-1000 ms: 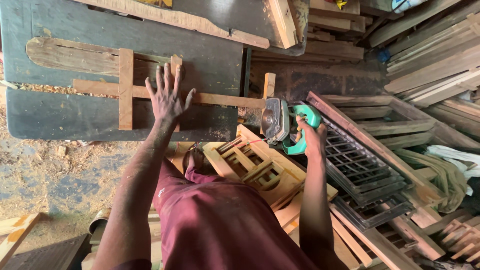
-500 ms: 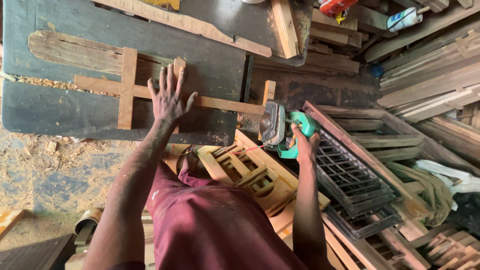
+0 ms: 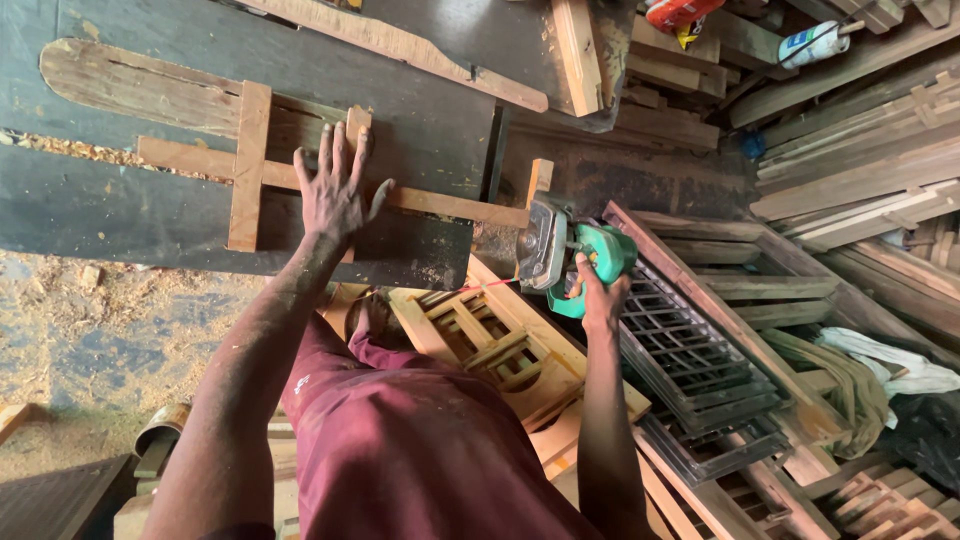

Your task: The person uses a green circular saw to cut a wooden frame on a workbench. They adjust the frame's position and guide the saw along the wood to make precise cuts.

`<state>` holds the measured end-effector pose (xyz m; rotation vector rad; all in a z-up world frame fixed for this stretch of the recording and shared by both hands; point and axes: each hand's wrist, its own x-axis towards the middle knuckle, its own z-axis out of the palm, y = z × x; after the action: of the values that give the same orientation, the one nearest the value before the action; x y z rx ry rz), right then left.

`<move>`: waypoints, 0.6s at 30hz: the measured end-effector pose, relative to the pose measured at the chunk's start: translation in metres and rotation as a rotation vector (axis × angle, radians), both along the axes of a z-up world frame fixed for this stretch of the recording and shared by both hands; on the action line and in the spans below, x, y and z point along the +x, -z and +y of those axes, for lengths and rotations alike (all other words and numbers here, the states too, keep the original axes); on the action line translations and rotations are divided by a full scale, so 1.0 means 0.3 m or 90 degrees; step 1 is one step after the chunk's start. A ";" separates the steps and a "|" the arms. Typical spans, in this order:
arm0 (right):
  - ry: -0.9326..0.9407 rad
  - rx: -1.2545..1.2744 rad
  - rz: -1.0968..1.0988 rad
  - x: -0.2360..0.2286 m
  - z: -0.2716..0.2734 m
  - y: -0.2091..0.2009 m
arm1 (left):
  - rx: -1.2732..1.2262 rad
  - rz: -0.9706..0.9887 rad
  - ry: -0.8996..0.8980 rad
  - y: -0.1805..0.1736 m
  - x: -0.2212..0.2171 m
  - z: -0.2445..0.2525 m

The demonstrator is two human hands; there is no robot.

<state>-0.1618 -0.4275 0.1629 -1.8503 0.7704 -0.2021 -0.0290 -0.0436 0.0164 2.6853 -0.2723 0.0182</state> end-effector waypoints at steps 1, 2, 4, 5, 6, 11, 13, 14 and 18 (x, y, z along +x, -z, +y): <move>0.001 -0.004 0.000 0.001 0.000 0.001 | 0.006 0.000 0.002 0.001 0.004 0.000; 0.002 -0.007 0.001 0.001 0.002 0.000 | 0.012 0.001 0.003 0.001 0.005 0.001; 0.017 0.005 -0.007 0.008 0.010 0.000 | 0.004 0.004 0.002 0.000 0.009 -0.001; 0.024 0.011 -0.008 0.007 0.013 -0.002 | 0.000 0.007 0.001 0.000 0.006 -0.001; 0.021 0.010 -0.002 0.008 0.013 -0.005 | 0.002 0.010 0.001 0.000 0.006 -0.003; -0.022 0.030 -0.040 0.025 -0.002 0.006 | 0.001 0.009 -0.002 0.000 0.005 -0.003; -0.019 0.018 -0.019 0.046 -0.010 0.025 | 0.007 0.013 -0.001 0.000 0.007 -0.001; -0.019 0.011 -0.009 0.054 -0.014 0.035 | 0.010 0.014 0.000 0.001 0.008 -0.001; 0.031 0.049 -0.020 0.085 -0.037 0.033 | -0.024 -0.006 -0.022 0.002 0.022 -0.003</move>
<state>-0.1364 -0.4387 0.1529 -1.7537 0.7911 -0.2300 -0.0225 -0.0447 0.0158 2.6534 -0.2267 0.0458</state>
